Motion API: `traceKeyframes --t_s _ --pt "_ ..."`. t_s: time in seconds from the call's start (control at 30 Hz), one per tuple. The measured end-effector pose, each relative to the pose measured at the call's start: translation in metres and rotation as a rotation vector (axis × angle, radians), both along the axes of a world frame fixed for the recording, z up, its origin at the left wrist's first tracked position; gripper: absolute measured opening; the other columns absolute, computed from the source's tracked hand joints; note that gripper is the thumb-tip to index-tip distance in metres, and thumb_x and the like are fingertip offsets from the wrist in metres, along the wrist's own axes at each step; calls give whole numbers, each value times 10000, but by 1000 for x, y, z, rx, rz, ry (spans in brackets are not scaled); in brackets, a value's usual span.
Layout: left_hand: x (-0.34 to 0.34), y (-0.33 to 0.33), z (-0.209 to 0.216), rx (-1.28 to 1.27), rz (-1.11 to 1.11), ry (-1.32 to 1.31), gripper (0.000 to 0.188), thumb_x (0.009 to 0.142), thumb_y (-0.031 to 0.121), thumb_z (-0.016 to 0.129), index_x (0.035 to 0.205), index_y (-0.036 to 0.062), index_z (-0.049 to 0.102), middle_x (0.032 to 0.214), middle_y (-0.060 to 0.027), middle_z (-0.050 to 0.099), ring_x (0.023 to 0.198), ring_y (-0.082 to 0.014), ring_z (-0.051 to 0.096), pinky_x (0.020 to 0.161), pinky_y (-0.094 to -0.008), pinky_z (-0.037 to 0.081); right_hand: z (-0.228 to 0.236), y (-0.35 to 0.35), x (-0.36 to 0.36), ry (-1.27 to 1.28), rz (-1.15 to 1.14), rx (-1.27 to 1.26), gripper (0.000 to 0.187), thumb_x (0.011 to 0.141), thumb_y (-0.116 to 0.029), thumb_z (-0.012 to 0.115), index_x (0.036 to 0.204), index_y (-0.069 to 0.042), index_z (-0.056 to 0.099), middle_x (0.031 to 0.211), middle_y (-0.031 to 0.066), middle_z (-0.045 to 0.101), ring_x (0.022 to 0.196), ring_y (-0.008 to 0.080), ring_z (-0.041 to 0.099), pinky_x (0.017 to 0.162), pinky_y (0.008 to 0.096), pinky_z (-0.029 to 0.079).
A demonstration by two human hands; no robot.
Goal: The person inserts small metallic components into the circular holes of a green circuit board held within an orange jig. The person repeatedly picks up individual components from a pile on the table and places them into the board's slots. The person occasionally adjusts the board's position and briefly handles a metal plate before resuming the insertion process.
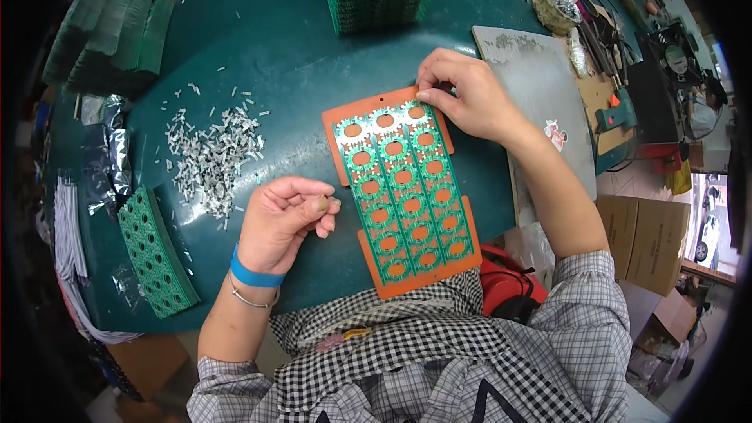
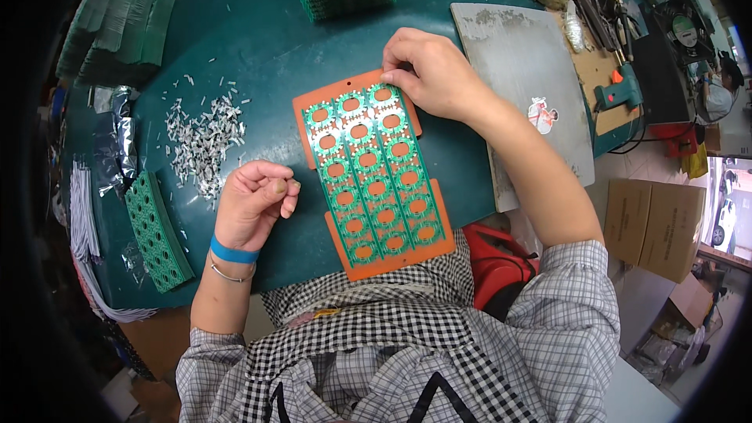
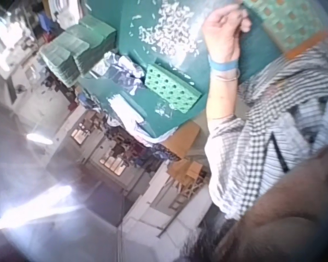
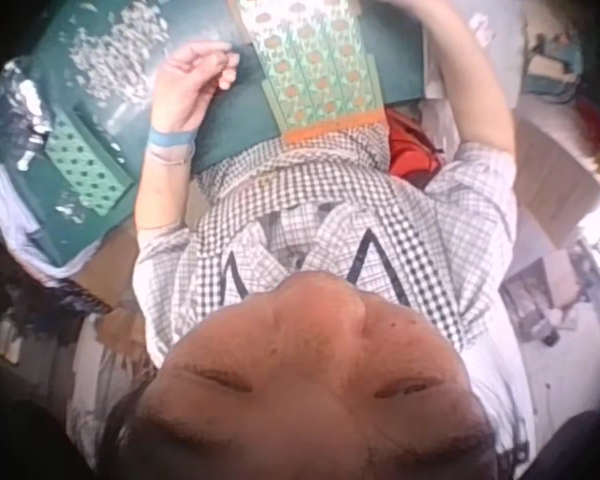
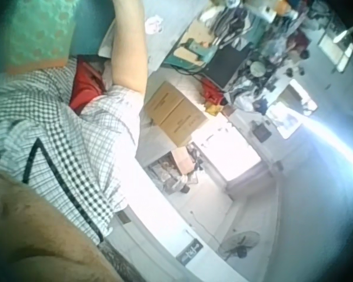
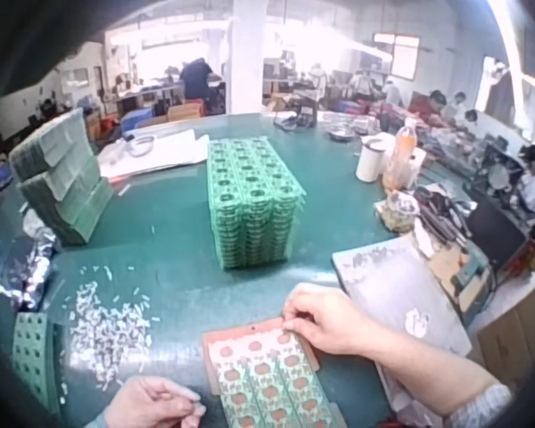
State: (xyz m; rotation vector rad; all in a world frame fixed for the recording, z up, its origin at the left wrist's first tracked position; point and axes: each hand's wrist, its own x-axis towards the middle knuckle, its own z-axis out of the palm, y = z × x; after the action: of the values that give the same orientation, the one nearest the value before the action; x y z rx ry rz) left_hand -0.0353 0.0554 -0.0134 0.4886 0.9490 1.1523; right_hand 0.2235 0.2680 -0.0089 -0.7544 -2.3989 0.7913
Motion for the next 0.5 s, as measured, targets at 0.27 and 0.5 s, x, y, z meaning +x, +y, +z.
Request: traceKeyframes --t_s 0.27,0.5 --pt "11 -1 6 107 -13 227 270 931 -41 650 1198 -73 641 1023 -171 733 832 -169 715 743 -278 601 0 -9 -8 -49 80 274 130 791 -51 744 829 -4 629 932 95 618 891 323 625 770 412 519" --pt "29 -3 14 263 88 470 438 930 -70 638 1350 -47 519 1040 -182 733 879 -174 721 785 -277 608 27 -39 -12 -24 36 230 151 768 -104 772 857 -39 669 919 93 637 919 299 632 781 403 520"
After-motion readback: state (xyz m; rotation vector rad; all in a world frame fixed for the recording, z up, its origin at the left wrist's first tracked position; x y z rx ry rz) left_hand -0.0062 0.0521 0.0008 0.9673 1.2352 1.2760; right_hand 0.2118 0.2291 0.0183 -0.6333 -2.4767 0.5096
